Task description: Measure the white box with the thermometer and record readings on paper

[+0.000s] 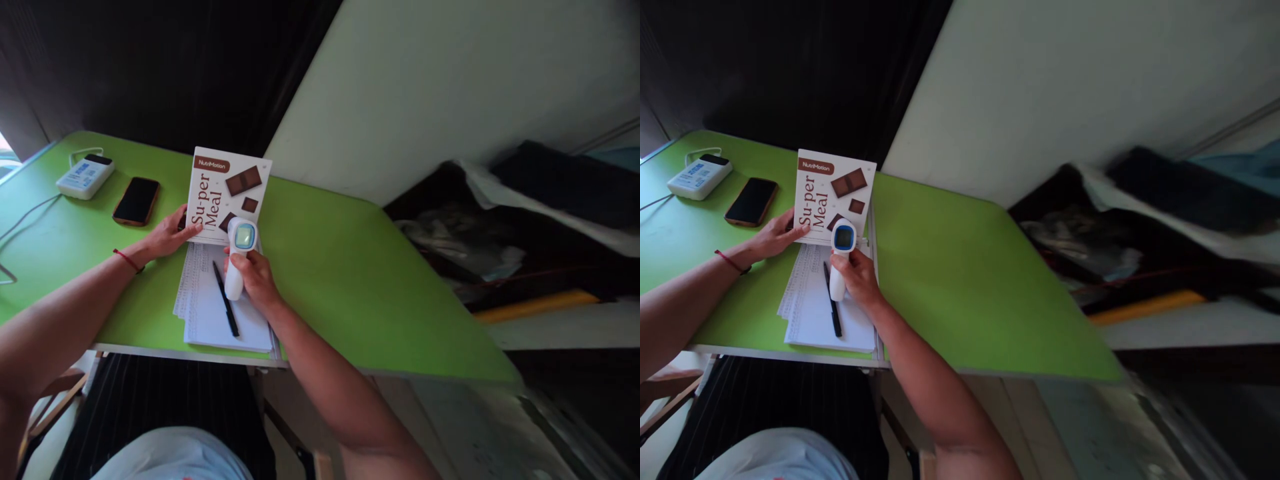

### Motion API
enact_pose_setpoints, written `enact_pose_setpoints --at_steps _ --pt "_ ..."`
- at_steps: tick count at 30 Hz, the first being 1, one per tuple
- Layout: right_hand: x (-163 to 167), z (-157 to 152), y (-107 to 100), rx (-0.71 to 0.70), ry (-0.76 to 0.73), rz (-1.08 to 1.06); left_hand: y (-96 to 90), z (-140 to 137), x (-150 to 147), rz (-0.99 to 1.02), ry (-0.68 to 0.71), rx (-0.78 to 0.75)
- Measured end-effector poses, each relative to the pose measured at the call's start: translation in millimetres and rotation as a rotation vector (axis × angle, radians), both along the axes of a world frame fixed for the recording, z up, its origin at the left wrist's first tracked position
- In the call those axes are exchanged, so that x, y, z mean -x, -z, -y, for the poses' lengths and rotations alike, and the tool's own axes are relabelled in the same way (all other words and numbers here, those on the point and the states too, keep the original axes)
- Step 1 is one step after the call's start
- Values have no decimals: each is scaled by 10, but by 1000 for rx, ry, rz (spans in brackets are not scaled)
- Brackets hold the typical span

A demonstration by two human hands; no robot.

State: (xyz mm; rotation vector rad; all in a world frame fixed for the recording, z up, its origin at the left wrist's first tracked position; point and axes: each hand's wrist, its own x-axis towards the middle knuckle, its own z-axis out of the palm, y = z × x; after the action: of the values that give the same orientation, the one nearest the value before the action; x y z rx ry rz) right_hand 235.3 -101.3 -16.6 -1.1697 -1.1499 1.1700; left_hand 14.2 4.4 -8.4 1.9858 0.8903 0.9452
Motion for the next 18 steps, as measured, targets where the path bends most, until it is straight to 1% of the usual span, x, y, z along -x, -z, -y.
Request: enact_pose_setpoints --at_steps 9,15,18 --pt "-9 -11 2 5 -29 -7 -13 9 -6 23 12 9" --pt "-7 -12 3 10 1 -12 -35 19 -8 -17 -11 13" --pt "-2 -6 -12 16 -2 -19 -41 25 -13 -6 -14 18"
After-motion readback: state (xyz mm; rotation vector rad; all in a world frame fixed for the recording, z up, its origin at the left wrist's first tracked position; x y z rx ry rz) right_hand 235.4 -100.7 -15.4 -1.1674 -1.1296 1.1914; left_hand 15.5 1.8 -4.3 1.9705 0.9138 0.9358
